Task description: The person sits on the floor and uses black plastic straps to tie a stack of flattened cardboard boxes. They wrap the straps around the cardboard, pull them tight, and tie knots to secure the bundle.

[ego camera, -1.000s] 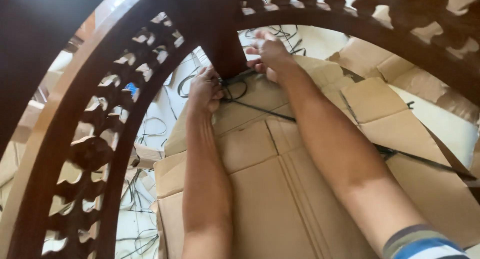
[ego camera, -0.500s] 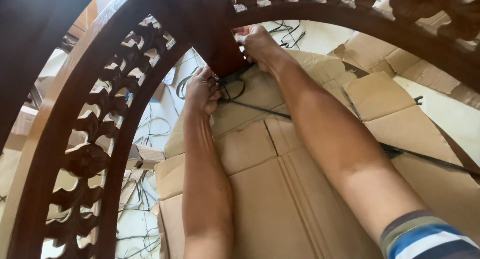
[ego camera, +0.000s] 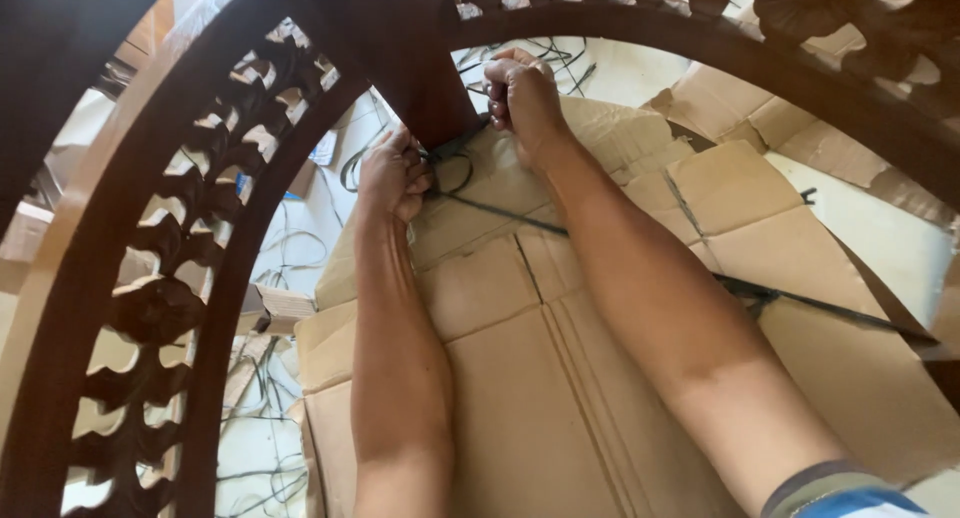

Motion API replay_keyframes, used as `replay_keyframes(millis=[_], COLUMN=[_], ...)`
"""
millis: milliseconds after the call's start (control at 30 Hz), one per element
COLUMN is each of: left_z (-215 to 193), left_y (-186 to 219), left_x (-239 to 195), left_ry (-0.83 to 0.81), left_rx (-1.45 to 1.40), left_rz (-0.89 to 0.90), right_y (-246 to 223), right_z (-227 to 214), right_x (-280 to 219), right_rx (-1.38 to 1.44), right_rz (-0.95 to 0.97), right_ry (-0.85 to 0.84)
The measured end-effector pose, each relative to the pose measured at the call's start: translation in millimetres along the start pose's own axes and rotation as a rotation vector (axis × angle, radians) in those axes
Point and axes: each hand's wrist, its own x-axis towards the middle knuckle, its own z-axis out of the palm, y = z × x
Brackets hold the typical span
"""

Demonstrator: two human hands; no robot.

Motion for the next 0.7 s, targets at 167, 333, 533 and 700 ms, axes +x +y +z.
replay_keyframes(millis=[167,333,533,700], left_z=[3.7,-13.0,-2.7,-0.5], left_y=[1.2,-14.9,-16.1,-15.5], left_x=[-3.3,23.2,18.8,22.1], left_ry=[0.002,-0.013,0.059,0.069], left_rx=[-0.02,-0.033,-0.098,-0.117], left_rz=[0.011,0.037,0.093,0.091], right_y=[-18.9,-7.4,-3.3,-18.0], right_z=[4.4,-5.8,-5.3,2.2], right_x=[-46.5,-62.7,-78.3,-98.8], right_rx=[-0.53,-0.938,-1.231,-1.313], right_rz=[-0.058,-0.257,-0.36,-0.358], right_ry=[-0.009,-0.044,-0.145,-0.165])
